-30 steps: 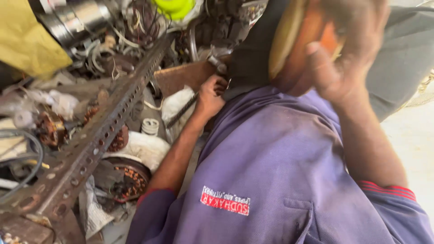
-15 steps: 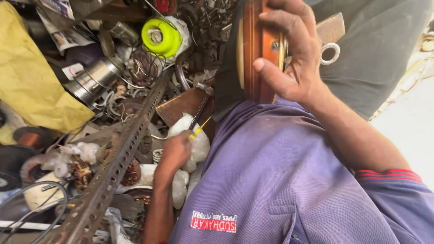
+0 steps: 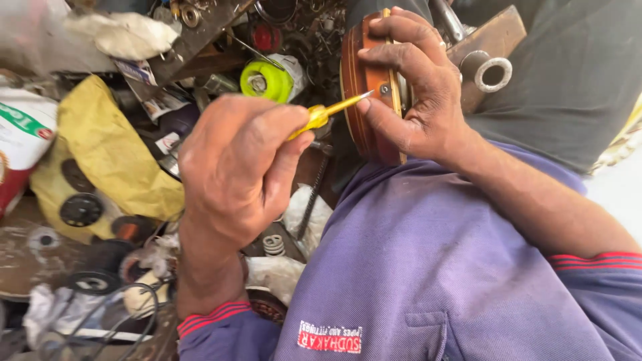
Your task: The person sits on the floor with a round appliance motor base on their lap. They use a screwdriver to unscrew and remove the housing screws, open the wooden and metal housing, and then handle and pull the internal wires and terminal components while working on the assembly by hand.
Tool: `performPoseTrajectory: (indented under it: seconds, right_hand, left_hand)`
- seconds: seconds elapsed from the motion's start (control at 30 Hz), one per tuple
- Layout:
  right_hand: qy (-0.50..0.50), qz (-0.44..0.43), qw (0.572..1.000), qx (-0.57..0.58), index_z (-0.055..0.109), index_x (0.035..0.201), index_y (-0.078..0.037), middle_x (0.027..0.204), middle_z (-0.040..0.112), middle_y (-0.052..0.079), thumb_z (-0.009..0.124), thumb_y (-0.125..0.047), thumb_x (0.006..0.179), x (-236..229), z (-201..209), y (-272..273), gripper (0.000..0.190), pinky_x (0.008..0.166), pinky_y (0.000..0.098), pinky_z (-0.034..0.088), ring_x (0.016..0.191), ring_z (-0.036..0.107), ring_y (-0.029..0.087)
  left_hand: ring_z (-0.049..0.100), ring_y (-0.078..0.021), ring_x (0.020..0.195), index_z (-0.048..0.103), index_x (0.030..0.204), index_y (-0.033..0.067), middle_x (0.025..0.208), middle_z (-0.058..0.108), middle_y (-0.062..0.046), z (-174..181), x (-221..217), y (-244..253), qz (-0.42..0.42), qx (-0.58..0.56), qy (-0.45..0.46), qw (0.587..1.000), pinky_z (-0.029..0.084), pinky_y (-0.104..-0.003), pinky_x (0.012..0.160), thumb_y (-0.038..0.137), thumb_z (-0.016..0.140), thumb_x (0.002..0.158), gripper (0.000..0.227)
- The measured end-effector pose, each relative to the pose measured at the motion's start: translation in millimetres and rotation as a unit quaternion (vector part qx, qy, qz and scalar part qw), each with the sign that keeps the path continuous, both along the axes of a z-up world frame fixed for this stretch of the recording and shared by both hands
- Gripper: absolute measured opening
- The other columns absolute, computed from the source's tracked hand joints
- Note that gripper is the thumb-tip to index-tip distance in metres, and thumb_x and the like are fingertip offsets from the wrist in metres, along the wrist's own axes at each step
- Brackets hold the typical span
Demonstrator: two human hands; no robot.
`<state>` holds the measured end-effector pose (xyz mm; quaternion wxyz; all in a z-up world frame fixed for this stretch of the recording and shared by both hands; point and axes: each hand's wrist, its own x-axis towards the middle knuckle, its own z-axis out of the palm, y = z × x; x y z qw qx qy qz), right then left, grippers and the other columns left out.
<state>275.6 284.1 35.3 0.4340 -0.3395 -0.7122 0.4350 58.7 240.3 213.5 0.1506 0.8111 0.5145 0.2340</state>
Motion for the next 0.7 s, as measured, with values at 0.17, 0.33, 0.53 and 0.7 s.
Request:
performPoseTrajectory:
  seconds: [0.17,0.33,0.53,0.7]
  right_hand:
    - [0.005,-0.009,1.000,0.009,0.066,0.128,-0.004,0.146,0.055,0.015,0.082,-0.019,0.095,-1.9,2.2,0.0,0.040,0.125,0.0452,0.041,0.147,0.049,0.036]
    - [0.002,-0.015,1.000,0.003,0.065,0.125,-0.002,0.147,0.055,0.017,0.082,-0.018,0.091,-2.6,11.8,-1.1,0.041,0.114,0.0450,0.045,0.140,0.055,0.037]
    - [-0.002,-0.023,0.999,0.043,0.064,0.127,-0.004,0.143,0.055,0.016,0.079,-0.014,0.089,-3.0,8.6,-1.1,0.043,0.110,0.0427,0.046,0.132,0.056,0.033]
    - [-0.004,-0.020,0.999,0.048,0.062,0.129,-0.005,0.145,0.053,0.016,0.080,-0.017,0.090,-3.2,8.1,-1.6,0.045,0.110,0.0433,0.043,0.135,0.053,0.033]
  left_hand:
    - [0.063,-0.0307,0.084,0.062,0.115,0.0015,0.097,0.063,-0.013,1.7,7.9,25.7,-0.062,-0.029,0.045,0.997,0.051,-0.040,0.071,0.003,0.081,0.097,0.027]
    - [0.063,-0.0294,0.082,0.062,0.113,0.0029,0.095,0.063,-0.010,5.9,7.6,27.0,-0.069,-0.055,0.082,0.993,0.052,-0.038,0.073,0.010,0.082,0.103,0.023]
    - [0.063,-0.0275,0.077,0.063,0.115,0.0035,0.096,0.062,-0.010,7.6,11.1,31.0,-0.074,-0.051,0.093,0.992,0.051,-0.037,0.069,0.010,0.082,0.102,0.024]
    - [0.063,-0.0259,0.077,0.063,0.111,0.0014,0.090,0.061,-0.010,7.7,9.9,32.4,-0.076,-0.052,0.112,0.989,0.051,-0.037,0.070,0.008,0.084,0.103,0.023]
